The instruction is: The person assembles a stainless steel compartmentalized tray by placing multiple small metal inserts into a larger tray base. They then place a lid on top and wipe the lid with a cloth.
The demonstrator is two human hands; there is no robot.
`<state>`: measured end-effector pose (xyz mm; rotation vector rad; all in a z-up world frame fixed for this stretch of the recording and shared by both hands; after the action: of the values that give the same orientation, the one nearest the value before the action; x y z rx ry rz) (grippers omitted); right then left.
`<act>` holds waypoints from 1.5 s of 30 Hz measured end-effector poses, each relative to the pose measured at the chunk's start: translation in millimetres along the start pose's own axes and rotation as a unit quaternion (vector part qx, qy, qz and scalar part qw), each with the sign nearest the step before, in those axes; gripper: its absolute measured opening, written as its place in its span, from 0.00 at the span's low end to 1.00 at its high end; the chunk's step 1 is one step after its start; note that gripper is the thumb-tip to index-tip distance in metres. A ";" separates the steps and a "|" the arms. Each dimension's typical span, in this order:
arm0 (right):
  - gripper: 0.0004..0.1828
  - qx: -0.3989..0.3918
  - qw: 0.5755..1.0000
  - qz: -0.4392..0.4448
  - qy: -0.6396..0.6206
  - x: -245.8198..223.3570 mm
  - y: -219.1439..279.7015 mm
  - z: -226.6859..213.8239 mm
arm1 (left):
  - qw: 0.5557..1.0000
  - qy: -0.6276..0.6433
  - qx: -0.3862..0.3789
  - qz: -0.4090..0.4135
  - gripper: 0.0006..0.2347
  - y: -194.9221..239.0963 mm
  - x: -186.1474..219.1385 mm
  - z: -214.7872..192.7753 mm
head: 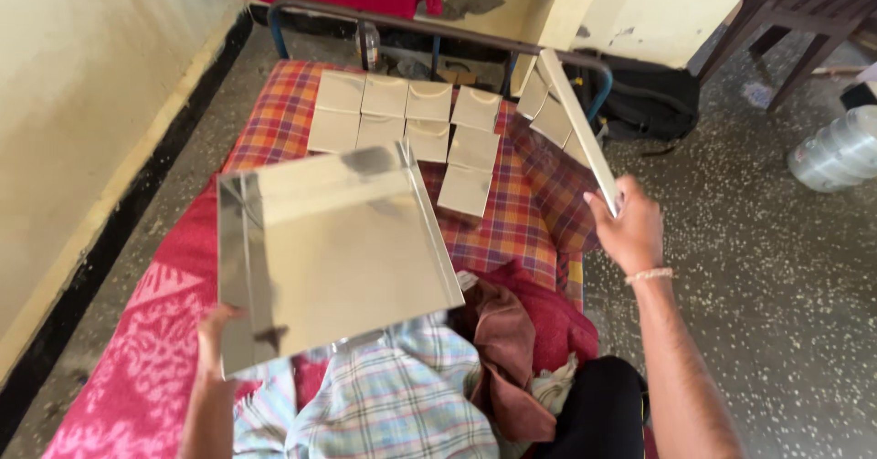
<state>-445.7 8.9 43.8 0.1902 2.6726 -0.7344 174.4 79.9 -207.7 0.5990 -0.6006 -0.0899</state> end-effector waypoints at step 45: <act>0.26 -0.145 0.951 0.178 0.205 12.3 -2.4 13.3 | 0.966 -0.202 -0.103 0.127 0.10 -15.3 47.0 95.0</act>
<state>-453.5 0.3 29.7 0.7980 2.9623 -0.1976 161.9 7.7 -129.6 0.2970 -1.0453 -0.0311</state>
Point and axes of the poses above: each hand's wrist, its own y-axis away from the middle knuckle, its own z-axis out of the palm, x = y × z, the point moved 5 cm from there along -y, towards the middle knuckle, and after that the axes turned 11 degrees about y, right-handed, at the moved point
